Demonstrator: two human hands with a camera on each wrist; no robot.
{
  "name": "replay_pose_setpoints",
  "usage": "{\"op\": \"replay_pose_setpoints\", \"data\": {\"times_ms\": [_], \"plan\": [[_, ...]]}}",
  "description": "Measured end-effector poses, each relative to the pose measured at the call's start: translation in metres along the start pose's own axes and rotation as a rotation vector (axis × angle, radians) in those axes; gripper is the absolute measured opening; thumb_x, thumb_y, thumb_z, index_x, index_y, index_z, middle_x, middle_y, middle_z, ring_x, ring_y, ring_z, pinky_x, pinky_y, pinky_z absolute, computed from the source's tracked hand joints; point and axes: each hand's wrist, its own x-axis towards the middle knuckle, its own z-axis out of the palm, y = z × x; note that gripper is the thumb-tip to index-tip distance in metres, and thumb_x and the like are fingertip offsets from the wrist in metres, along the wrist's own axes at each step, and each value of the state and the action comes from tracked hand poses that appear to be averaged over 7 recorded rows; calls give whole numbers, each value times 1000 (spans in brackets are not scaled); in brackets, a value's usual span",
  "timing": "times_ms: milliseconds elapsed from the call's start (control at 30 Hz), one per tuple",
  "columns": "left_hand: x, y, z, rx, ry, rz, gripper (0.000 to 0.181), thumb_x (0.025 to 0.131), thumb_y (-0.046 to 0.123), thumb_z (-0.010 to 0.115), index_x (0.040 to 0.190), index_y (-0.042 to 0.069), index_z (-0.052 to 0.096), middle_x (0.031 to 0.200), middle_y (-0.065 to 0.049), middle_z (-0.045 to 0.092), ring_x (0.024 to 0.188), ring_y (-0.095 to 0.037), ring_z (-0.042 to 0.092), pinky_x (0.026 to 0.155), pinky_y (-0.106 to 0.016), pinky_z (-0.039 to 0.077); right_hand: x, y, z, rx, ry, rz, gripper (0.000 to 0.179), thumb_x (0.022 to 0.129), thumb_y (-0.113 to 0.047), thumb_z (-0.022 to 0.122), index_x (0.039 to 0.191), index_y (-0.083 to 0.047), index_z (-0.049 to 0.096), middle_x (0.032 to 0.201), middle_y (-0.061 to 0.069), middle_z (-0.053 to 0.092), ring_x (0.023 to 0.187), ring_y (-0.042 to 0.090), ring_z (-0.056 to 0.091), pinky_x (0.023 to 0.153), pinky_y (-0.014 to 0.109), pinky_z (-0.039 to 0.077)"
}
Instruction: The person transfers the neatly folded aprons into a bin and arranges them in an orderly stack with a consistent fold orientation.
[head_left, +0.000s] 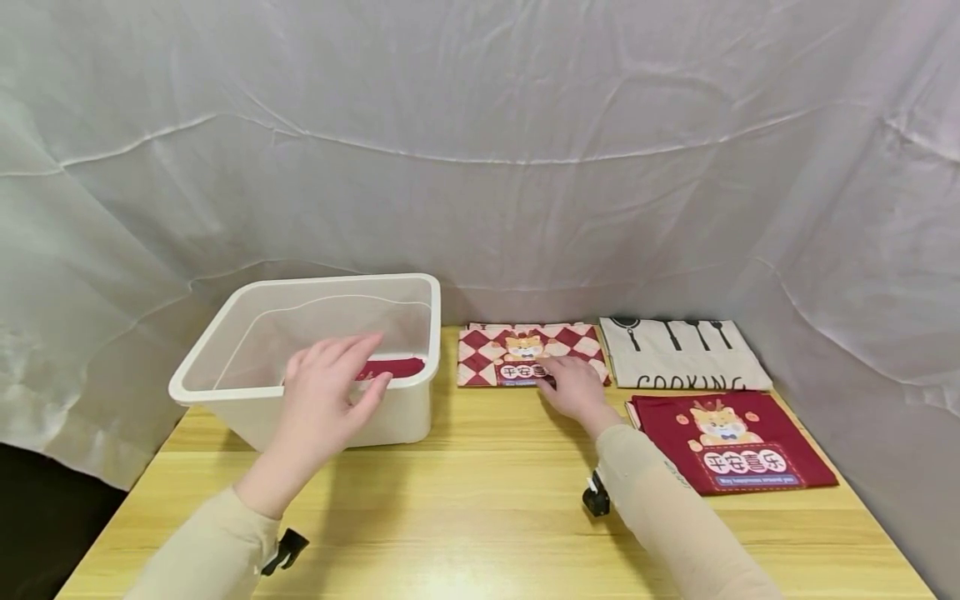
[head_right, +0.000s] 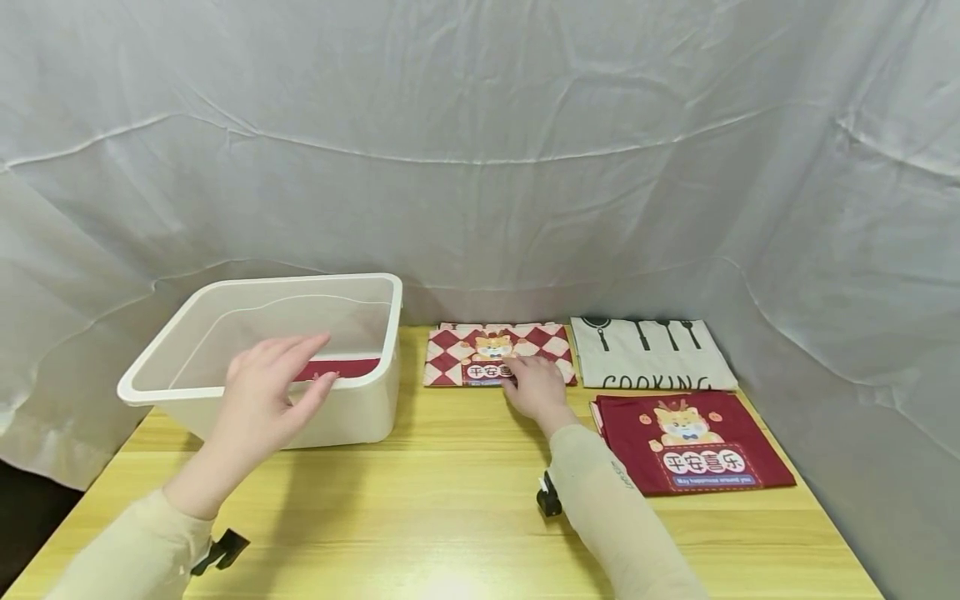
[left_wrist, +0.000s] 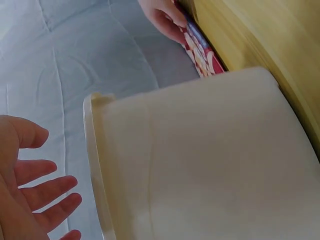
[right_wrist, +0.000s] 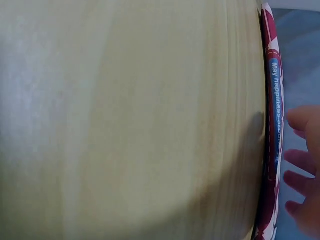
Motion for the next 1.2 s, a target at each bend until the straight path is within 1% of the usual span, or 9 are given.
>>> {"op": "replay_pose_setpoints", "data": {"times_ms": [167, 433, 633, 767, 967, 1100, 1200], "plan": [[5, 7, 10, -12, 8, 22, 43, 86, 21, 72, 127, 6, 66, 121, -13, 67, 112, -37, 57, 90, -59, 36, -1, 1, 4, 9, -36, 5, 43, 96, -26, 62, 136, -11, 60, 137, 17, 57, 128, 40, 48, 106, 58, 36], [14, 22, 26, -69, 19, 35, 45, 87, 23, 73, 127, 5, 66, 122, -13, 67, 113, -35, 56, 93, -57, 37, -5, -2, 2, 4, -51, -12, 37, 97, -24, 62, 131, -12, 65, 133, 17, 59, 125, 40, 50, 105, 56, 38], [18, 35, 36, -152, 62, 65, 44, 86, 20, 71, 127, 4, 66, 121, -13, 67, 112, -34, 57, 92, -54, 41, -12, -4, 0, 8, -55, -26, 33, 95, -19, 63, 127, -10, 67, 129, 18, 61, 122, 40, 53, 104, 55, 39], [20, 45, 43, -204, 78, 82, 45, 87, 20, 72, 129, 4, 65, 124, -12, 66, 114, -33, 57, 95, -52, 43, -17, -5, -1, 10, -57, -31, 31, 94, -17, 64, 124, -10, 68, 128, 17, 62, 120, 40, 54, 103, 55, 41], [21, 58, 50, -278, 61, 89, 46, 88, 19, 71, 131, 3, 63, 127, -10, 65, 117, -31, 57, 100, -47, 44, -27, -5, -2, -12, -79, -29, 31, 94, -17, 66, 124, -14, 69, 128, 15, 61, 120, 39, 53, 99, 56, 44], [20, 67, 54, -303, 48, 88, 46, 89, 20, 71, 131, 4, 63, 128, -10, 64, 117, -30, 57, 101, -46, 43, -35, -9, -6, -13, -80, -45, 29, 92, -15, 67, 122, -15, 71, 125, 15, 62, 118, 39, 54, 97, 56, 46], [19, 72, 58, -314, 27, 74, 47, 88, 21, 72, 131, 3, 63, 127, -11, 64, 117, -30, 57, 102, -45, 43, -43, -12, -10, -19, -78, -65, 29, 92, -13, 68, 120, -15, 71, 123, 14, 63, 115, 38, 55, 95, 55, 47]]}}
